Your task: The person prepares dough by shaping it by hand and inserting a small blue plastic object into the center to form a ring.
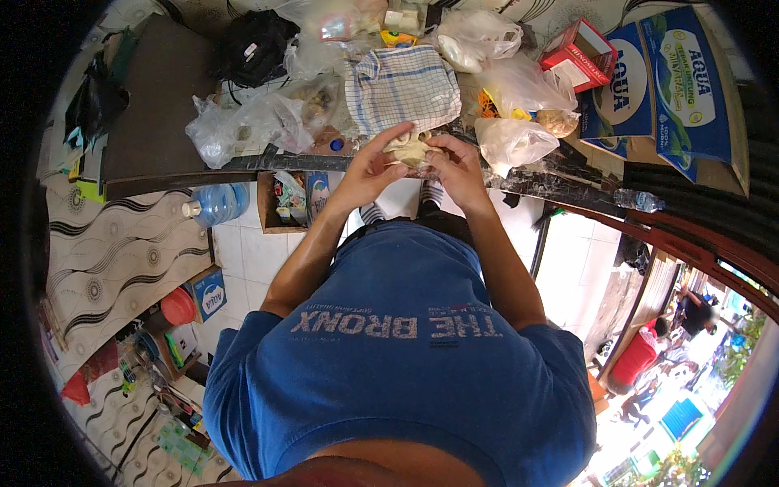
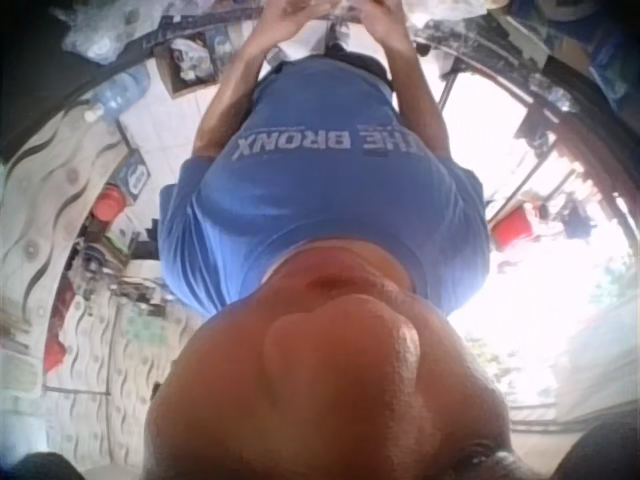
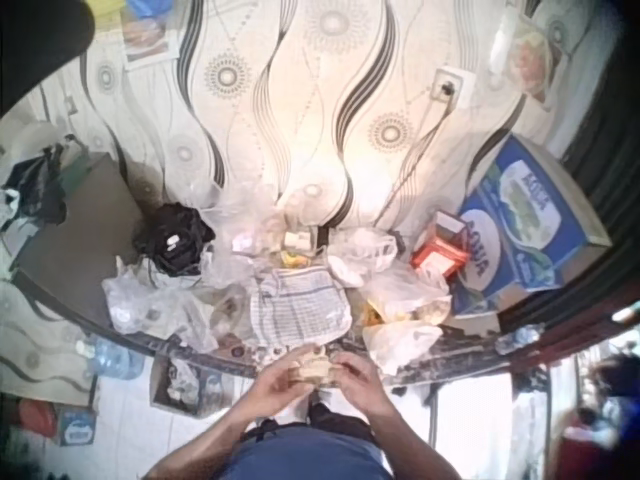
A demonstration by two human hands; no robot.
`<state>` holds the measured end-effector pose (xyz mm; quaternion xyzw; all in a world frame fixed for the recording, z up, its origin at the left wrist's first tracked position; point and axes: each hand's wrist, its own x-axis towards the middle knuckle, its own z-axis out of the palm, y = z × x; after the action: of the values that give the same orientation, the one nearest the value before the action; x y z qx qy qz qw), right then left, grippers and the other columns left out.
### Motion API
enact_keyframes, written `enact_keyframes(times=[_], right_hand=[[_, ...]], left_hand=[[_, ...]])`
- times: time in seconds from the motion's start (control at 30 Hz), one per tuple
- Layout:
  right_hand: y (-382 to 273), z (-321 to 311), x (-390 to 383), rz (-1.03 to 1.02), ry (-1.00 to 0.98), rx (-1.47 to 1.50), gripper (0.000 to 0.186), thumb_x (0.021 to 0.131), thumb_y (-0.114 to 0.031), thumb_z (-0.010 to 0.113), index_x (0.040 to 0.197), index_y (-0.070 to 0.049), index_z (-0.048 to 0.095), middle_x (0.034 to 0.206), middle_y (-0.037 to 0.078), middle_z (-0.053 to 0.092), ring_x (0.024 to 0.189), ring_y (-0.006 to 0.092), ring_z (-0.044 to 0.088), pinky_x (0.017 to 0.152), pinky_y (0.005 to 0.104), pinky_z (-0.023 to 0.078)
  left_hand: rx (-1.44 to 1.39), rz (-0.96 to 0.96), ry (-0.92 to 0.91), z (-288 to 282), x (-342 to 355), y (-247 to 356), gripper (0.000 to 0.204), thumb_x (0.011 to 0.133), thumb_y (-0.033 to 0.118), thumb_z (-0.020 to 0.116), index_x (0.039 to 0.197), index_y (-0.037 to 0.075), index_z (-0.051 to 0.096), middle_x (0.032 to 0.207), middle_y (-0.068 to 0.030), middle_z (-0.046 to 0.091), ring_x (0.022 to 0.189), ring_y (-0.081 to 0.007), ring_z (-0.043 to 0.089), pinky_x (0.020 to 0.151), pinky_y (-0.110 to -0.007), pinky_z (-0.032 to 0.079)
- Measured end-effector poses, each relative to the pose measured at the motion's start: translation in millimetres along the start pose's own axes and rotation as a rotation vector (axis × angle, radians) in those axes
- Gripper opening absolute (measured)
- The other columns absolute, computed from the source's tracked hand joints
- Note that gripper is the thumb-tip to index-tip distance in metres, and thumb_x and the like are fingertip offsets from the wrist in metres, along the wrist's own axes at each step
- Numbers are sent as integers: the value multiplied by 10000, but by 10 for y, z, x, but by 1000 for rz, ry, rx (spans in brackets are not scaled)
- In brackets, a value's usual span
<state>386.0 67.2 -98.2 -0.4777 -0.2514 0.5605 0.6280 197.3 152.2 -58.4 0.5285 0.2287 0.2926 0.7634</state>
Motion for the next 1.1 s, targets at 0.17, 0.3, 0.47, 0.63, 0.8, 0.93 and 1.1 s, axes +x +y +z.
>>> enact_keyframes(times=[0.17,0.3,0.47,0.63,0.8,0.93,1.1], right_hand=[[-604,468,-137,-32,4,-40,163,942,-87,659,1048,37,654,939,73,674,821,101,642,651,280,588],[-725,562,-218,-139,-43,-360,144,927,-68,688,1022,37,664,886,60,683,752,106,660,632,268,605],[-748,666,-315,-191,27,-375,131,905,-36,702,1015,31,682,890,60,695,779,106,675,644,257,621],[-816,734,-414,-287,25,-417,161,884,-30,713,1031,32,694,925,76,714,791,111,676,666,252,578],[-995,887,-507,-458,66,-730,213,816,-29,746,1021,12,704,906,122,730,777,166,705,699,277,540],[-1054,903,-563,-522,62,-822,221,792,-39,752,1006,1,710,893,147,730,772,229,722,699,308,535],[-1143,946,-600,-457,20,-747,185,802,-34,743,982,3,720,873,145,732,763,232,720,691,312,532]], left_hand=[[306,148,31,87,9,308,336,895,-16,695,1228,-21,649,1123,-101,685,1028,-149,640,808,-271,552],[371,124,2,176,-54,620,313,863,-14,735,1172,-12,684,1097,-105,693,985,-143,649,763,-253,550],[308,90,43,174,-69,558,258,869,3,741,1125,-7,711,1059,-103,707,965,-136,651,766,-255,549],[188,51,48,151,-48,569,223,886,16,732,1105,-22,714,1048,-103,723,947,-132,661,798,-261,549],[-7,-40,25,205,-76,779,259,877,9,739,1126,-42,691,1047,-110,725,928,-133,675,827,-265,553],[59,-9,-25,214,-137,856,293,862,-10,746,1145,-50,679,1040,-120,723,938,-139,678,841,-266,556],[46,6,-35,190,-163,850,298,851,-24,750,1138,-56,677,1048,-124,719,945,-154,685,857,-271,560]])
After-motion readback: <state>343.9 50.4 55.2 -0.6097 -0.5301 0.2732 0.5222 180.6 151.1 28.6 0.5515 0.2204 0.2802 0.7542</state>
